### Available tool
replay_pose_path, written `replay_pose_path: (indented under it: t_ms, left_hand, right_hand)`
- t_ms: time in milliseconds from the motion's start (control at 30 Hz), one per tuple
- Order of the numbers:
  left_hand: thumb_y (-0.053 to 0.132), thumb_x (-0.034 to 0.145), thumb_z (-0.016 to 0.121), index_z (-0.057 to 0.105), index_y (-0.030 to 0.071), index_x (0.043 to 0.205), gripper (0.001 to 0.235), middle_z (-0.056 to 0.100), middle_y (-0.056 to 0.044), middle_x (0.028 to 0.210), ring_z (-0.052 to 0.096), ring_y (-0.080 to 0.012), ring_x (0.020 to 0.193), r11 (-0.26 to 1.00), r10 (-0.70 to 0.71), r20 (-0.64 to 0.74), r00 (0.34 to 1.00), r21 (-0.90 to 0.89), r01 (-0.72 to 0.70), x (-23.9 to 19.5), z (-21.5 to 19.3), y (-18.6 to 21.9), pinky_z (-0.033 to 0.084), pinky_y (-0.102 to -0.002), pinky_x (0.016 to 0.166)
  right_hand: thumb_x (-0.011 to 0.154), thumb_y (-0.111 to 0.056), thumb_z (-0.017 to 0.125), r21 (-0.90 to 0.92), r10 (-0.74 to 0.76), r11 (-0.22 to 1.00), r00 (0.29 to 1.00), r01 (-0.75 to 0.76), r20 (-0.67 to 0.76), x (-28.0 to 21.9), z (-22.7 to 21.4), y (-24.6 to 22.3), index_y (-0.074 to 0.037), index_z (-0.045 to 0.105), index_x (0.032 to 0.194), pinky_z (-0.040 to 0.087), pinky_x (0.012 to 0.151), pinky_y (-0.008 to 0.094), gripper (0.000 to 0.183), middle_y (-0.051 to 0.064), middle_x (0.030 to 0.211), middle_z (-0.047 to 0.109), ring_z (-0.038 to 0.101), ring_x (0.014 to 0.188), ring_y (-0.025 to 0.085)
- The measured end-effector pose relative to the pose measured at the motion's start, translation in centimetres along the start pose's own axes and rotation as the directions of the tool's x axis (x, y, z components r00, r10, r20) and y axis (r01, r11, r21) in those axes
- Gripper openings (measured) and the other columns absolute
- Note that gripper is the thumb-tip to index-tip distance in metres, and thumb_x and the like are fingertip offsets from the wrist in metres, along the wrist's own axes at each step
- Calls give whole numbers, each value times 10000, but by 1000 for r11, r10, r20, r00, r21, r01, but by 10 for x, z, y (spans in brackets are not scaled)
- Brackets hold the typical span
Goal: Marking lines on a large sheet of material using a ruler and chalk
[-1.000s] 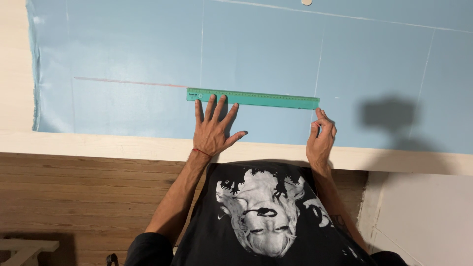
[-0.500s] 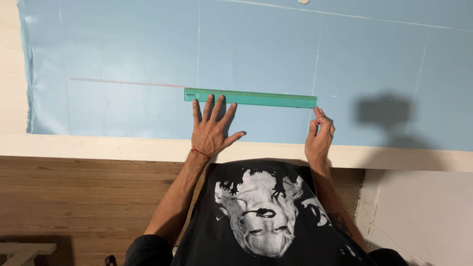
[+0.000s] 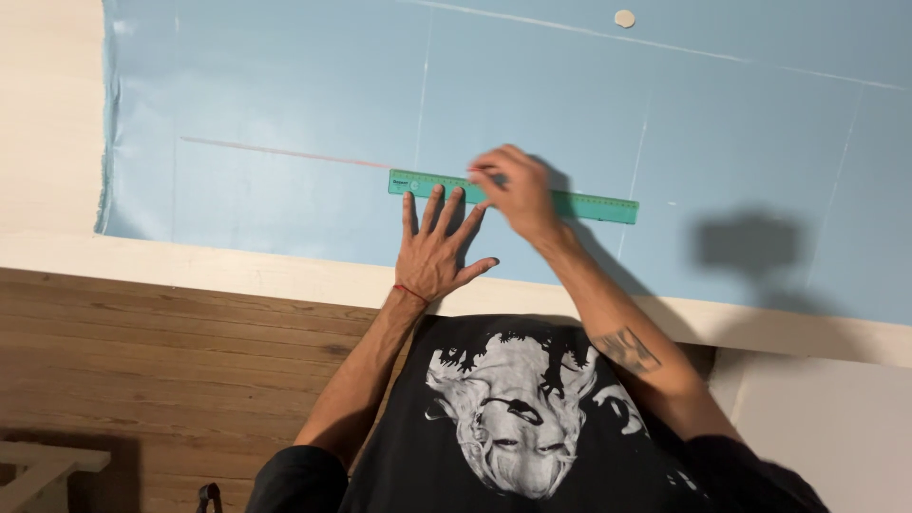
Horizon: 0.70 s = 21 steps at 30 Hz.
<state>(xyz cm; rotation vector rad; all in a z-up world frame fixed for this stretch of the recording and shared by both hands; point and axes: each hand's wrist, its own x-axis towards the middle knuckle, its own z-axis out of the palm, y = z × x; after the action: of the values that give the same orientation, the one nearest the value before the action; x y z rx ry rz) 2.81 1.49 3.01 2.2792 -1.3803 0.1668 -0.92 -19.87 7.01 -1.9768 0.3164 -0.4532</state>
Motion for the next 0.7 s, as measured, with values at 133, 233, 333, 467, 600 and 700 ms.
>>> replay_pose_path:
  t_ms: [133, 233, 333, 467, 600, 700]
  left_hand:
    - [953, 1006, 564, 730, 328, 1591, 872, 651, -135, 1657, 475, -424, 1686, 1000, -10, -19, 1000, -19, 10, -3, 7, -4, 153, -825, 1400]
    - [970, 992, 547, 700, 363, 1612, 881, 645, -107, 1657, 485, -419, 1676, 999, -38, -31, 999, -38, 37, -6, 9, -3, 120, -831, 1412]
    - [952, 1004, 542, 671, 354, 1626, 872, 623, -112, 1658, 517, -428, 1641, 999, -27, -15, 1000, -32, 26, -6, 13, -5, 128, -829, 1410]
    - [952, 1006, 534, 648, 359, 1642, 877, 588, -106, 1690, 497, -425, 1655, 999, -29, -3, 1000, -43, 29, -9, 16, -6, 114, -828, 1416]
    - [947, 1011, 527, 629, 361, 1655, 876, 560, -95, 1708, 481, -419, 1663, 999, -26, 22, 999, -32, 27, -7, 12, -4, 100, -829, 1422]
    - [938, 1031, 495, 617, 363, 1666, 865, 564, -102, 1700, 484, -422, 1660, 999, -20, 14, 1000, -28, 20, -7, 14, -5, 105, -822, 1423]
  right_hand:
    - [1086, -285, 888, -200, -145, 964, 977, 175, 159, 40, 57, 23, -277, 883, 1197, 735, 773, 347, 112, -63, 1053, 772, 855, 968, 211]
    - [1095, -329, 858, -320, -117, 923, 947, 215, 299, 54, 76, 25, -294, 866, 1152, 706, 815, 435, 67, -51, 1007, 769, 837, 938, 256]
    - [1120, -378, 813, -353, -107, 905, 930, 237, 350, 60, 86, 35, -305, 826, 1151, 670, 827, 519, 80, -41, 1018, 759, 816, 938, 311]
    - [1121, -384, 798, -443, -97, 856, 925, 266, 367, 59, 92, 44, -323, 805, 1131, 676, 832, 509, 62, -72, 1043, 764, 824, 966, 296]
    - [1131, -349, 791, -456, -129, 837, 918, 304, 374, 57, 92, 42, -305, 805, 1115, 674, 812, 497, 49, -92, 1009, 747, 820, 948, 272]
    - [1149, -386, 723, -501, -181, 779, 900, 377, 397, 58, 96, 45, -352, 776, 1082, 671, 785, 459, 92, -105, 983, 682, 800, 935, 240]
